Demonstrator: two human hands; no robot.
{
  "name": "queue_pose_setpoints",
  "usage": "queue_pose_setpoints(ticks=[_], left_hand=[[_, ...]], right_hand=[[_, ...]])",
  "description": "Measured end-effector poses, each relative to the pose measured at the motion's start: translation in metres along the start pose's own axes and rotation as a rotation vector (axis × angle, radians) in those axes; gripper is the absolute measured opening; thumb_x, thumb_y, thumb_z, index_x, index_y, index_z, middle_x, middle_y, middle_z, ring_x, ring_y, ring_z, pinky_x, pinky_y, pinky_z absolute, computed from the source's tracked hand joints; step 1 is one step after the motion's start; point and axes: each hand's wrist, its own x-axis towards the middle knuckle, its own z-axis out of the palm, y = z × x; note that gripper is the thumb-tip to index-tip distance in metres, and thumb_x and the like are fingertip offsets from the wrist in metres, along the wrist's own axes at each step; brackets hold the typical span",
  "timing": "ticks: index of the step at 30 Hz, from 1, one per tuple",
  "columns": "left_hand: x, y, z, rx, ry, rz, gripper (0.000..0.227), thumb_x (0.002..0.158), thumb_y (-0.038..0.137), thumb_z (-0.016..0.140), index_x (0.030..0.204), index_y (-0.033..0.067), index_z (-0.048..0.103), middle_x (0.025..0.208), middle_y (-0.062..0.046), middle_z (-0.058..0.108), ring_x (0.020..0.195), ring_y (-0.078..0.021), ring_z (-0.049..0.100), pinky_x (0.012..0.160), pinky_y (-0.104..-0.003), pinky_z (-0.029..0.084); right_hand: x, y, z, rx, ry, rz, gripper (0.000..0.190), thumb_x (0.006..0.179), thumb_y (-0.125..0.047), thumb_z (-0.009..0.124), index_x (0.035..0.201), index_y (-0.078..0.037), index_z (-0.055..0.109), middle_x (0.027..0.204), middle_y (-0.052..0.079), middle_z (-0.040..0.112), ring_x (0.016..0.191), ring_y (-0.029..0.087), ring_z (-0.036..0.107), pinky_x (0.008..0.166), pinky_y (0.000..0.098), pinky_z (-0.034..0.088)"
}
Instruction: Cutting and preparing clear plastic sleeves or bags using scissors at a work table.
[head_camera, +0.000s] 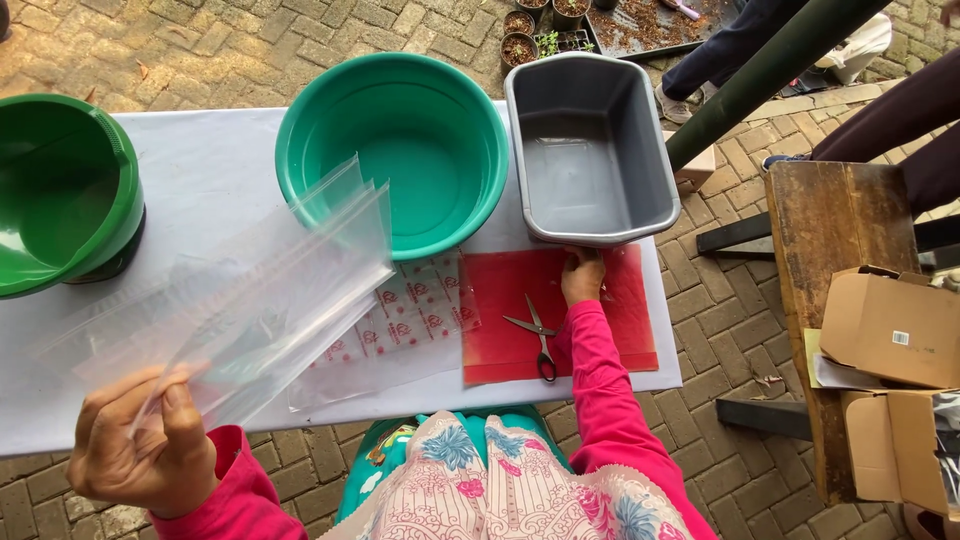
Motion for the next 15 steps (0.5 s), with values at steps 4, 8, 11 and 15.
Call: queue_pose_setpoints(ticks=[4, 8, 11, 15], left_hand=[[-0.002, 0.007, -0.001, -0.009, 0.009, -0.005, 0.008, 0.108, 0.003, 0.063, 0.108, -0.0019, 0.069, 0.107, -0.009, 0.072, 0.091, -0.0154, 0.067, 0.084, -0.024, 0.055], [-0.003, 0.013, -0.002, -0.02, 0.009, -0.013, 0.007, 0.108, 0.002, 0.064, 0.108, -0.0019, 0.07, 0.106, -0.009, 0.073, 0.091, -0.0155, 0.067, 0.083, -0.024, 0.055], [0.0, 0.019, 0.001, -0.026, 0.012, -0.018, 0.007, 0.108, 0.002, 0.064, 0.108, -0.0018, 0.07, 0.106, -0.01, 0.073, 0.09, -0.0155, 0.067, 0.083, -0.024, 0.055], [-0.006, 0.019, 0.001, -0.032, 0.005, -0.026, 0.006, 0.108, 0.001, 0.065, 0.108, -0.0018, 0.07, 0.105, -0.01, 0.074, 0.09, -0.0156, 0.067, 0.082, -0.025, 0.055]], right_hand=[[0.01, -0.01, 0.007, -0.012, 0.022, 0.005, 0.047, 0.075, -0.024, 0.083, 0.109, 0.004, 0.066, 0.116, 0.024, 0.065, 0.112, 0.044, 0.058, 0.101, 0.0516, 0.044], [0.008, -0.026, 0.021, -0.029, 0.041, 0.018, 0.05, 0.074, -0.026, 0.085, 0.109, 0.004, 0.066, 0.116, 0.025, 0.065, 0.112, 0.044, 0.058, 0.102, 0.0517, 0.043], [0.006, -0.034, 0.036, -0.04, 0.055, 0.025, 0.052, 0.073, -0.027, 0.086, 0.109, 0.005, 0.066, 0.116, 0.025, 0.066, 0.112, 0.044, 0.058, 0.102, 0.0518, 0.043], [-0.002, -0.031, 0.06, -0.053, 0.068, 0.044, 0.055, 0.072, -0.029, 0.087, 0.109, 0.006, 0.066, 0.117, 0.026, 0.066, 0.113, 0.044, 0.058, 0.103, 0.052, 0.042]])
